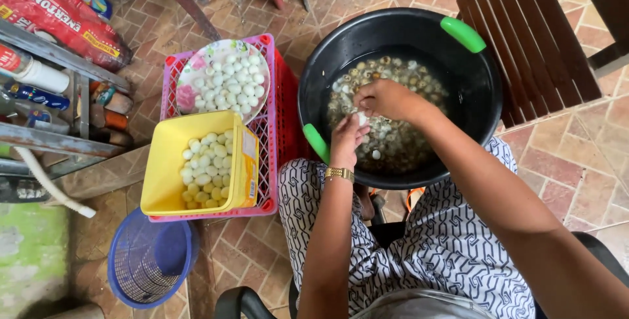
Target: Peeling the shells off boiled quail eggs and placing them into a container.
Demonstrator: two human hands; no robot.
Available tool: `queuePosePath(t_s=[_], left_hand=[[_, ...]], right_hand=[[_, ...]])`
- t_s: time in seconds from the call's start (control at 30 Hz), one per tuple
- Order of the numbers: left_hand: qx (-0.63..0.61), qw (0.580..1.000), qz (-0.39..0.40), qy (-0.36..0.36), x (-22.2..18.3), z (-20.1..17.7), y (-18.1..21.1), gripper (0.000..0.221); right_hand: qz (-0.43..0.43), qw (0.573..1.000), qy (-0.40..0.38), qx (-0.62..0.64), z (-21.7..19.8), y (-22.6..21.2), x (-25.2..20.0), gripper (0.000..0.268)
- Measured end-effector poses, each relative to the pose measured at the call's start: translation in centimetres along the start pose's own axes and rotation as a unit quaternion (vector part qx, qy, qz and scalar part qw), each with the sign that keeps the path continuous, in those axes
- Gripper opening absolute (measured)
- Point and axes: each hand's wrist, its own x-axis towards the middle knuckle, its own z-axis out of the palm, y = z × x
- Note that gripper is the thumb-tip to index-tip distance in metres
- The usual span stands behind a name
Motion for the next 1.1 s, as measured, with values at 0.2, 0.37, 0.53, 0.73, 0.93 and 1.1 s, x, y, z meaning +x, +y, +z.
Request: queuePosePath(t_s=[0.2, 0.37, 0.53, 0.73, 0.93, 1.1], left_hand=[[-0.022, 0.999, -0.008, -0.026, 0.8, -0.2, -0.6, 0.039], [-0.042, 0.999, -0.005, -0.030, -0.3, 0.0, 0.5, 0.039], [-0.052, 0.997, 0.016, -0.049, -1.3, 0.2, 1.5, 0.042], [-0.063, 0.994, 0.026, -0.084, -2.4, 0.4, 2.5, 0.051], [-0.077, 0.989, 0.023, -0.126, -3.2, 0.4, 3.2, 0.051], [-0.084, 0.984, 0.030, -0.153, -3.6, 0.3, 3.4, 0.053]], right_hand=[[-0.014, 0.993, 0.118, 0.007, 1.8, 2.9, -0.9, 0.017], [-0.010, 0.982, 0.159, 0.100, 5.0, 9.2, -1.2, 0.026], [-0.064, 0.962, 0.194, 0.179, 7.9, 11.5, -0.7, 0.041], [-0.086, 0.950, 0.203, 0.222, 8.0, 9.5, -1.2, 0.046], [-0.107, 0.944, 0.214, 0.227, 7.8, 9.1, -1.8, 0.041], [-0.102, 0.933, 0.185, 0.292, 7.4, 6.8, -2.9, 0.037]])
